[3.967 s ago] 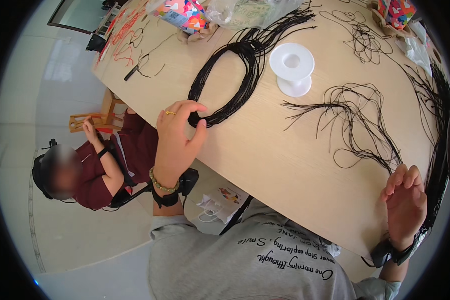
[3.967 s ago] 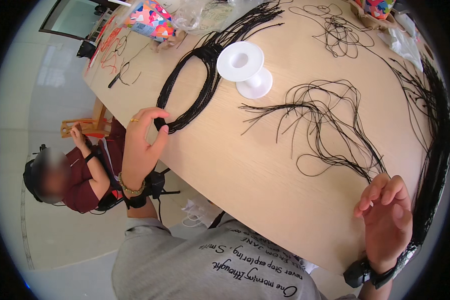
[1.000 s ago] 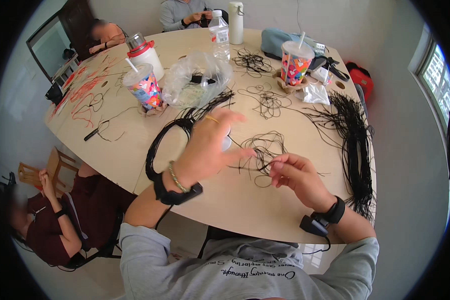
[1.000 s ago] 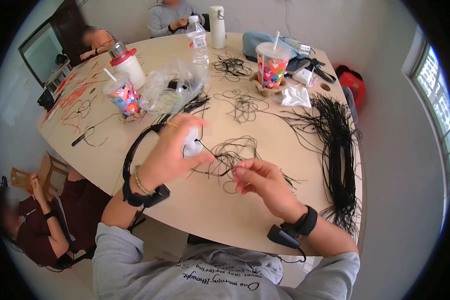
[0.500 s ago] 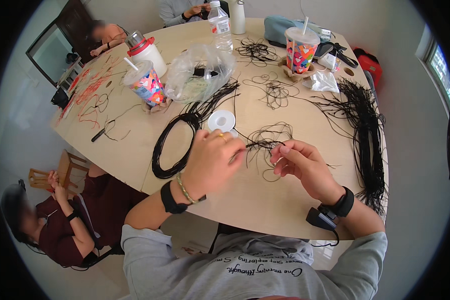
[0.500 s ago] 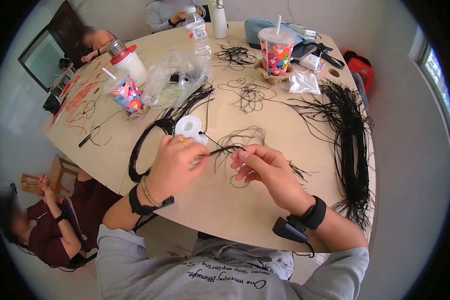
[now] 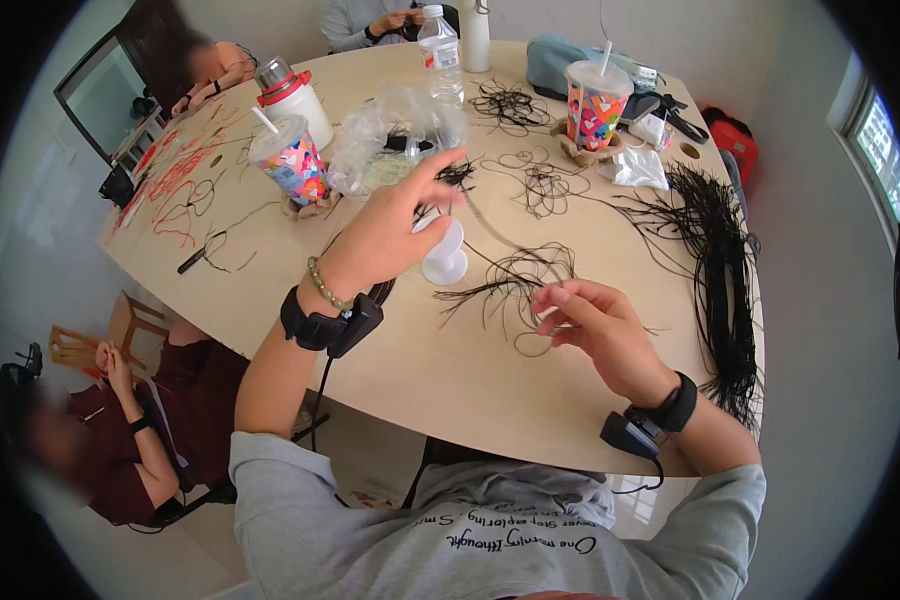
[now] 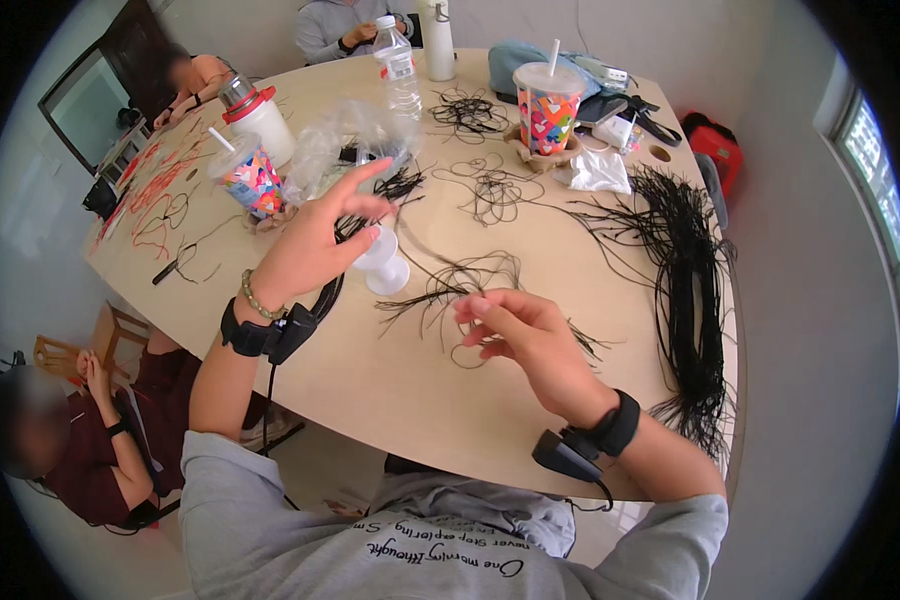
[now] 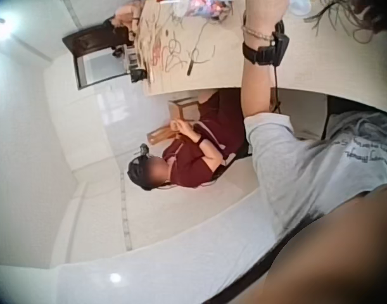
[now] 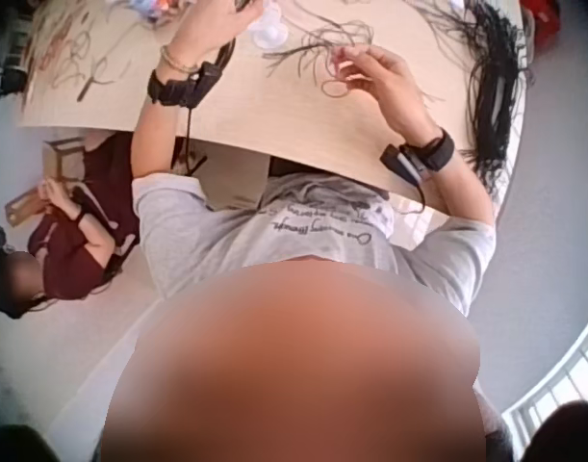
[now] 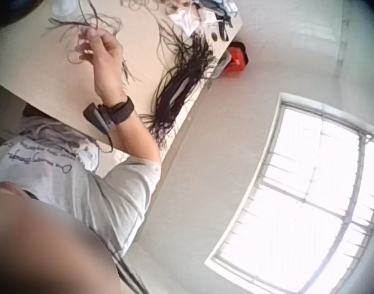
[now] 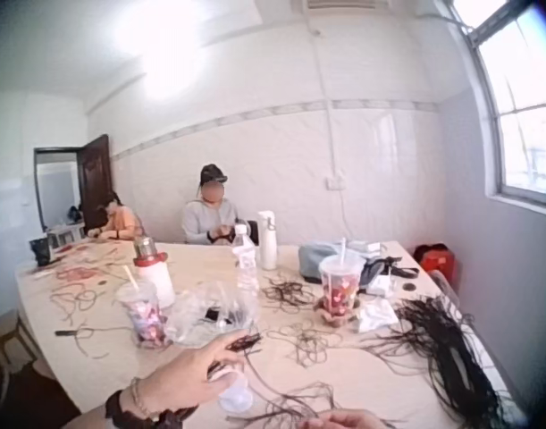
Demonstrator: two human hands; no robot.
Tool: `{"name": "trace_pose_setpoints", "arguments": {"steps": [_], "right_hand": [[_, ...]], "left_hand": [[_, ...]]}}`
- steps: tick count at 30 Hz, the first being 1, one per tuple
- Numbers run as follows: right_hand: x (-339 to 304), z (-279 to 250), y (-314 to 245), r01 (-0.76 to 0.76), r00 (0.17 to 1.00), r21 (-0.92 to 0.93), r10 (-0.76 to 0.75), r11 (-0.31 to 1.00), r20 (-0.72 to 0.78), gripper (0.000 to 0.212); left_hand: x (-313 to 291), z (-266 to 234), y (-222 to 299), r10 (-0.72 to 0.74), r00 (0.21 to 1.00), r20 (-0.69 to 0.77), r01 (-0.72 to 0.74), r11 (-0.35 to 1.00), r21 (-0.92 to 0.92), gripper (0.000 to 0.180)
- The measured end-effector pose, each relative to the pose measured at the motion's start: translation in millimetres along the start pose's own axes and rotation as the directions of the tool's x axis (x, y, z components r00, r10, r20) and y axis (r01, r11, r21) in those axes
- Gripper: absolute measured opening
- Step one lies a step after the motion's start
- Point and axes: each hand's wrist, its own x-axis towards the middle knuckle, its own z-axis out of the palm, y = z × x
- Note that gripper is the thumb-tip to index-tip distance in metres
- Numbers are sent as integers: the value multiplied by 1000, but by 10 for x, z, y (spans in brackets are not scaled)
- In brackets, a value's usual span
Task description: Braiding and knotting black synthetic cords into a finished bundle.
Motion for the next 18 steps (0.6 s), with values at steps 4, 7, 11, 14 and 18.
{"name": "trace_pose_setpoints", "arguments": {"steps": [4, 7, 11, 14, 18], "right_hand": [[-222, -156, -33, 19, 999, -48, -21, 999, -47, 23], [-320, -217, -20, 18, 997, -238, 2, 971, 81, 22], [-357, -225, 122, 84, 969, -292, -10, 953, 245, 19], [-384, -148, 76, 109, 953, -437, 31, 893, 302, 16], [-382, -191, 284, 84, 934, -380, 60, 921, 352, 19]], "left_hand": [[-69, 81, 10, -34, 996, -81, 64, 915, 398, 66], [-121, 94, -94, -109, 987, 114, 49, 899, 435, 61], [8, -191, 14, -73, 996, 53, 36, 859, 511, 59], [182, -501, 271, -72, 991, -117, 123, 839, 531, 62], [673, -292, 104, -28, 993, 114, -13, 938, 347, 62]]}}
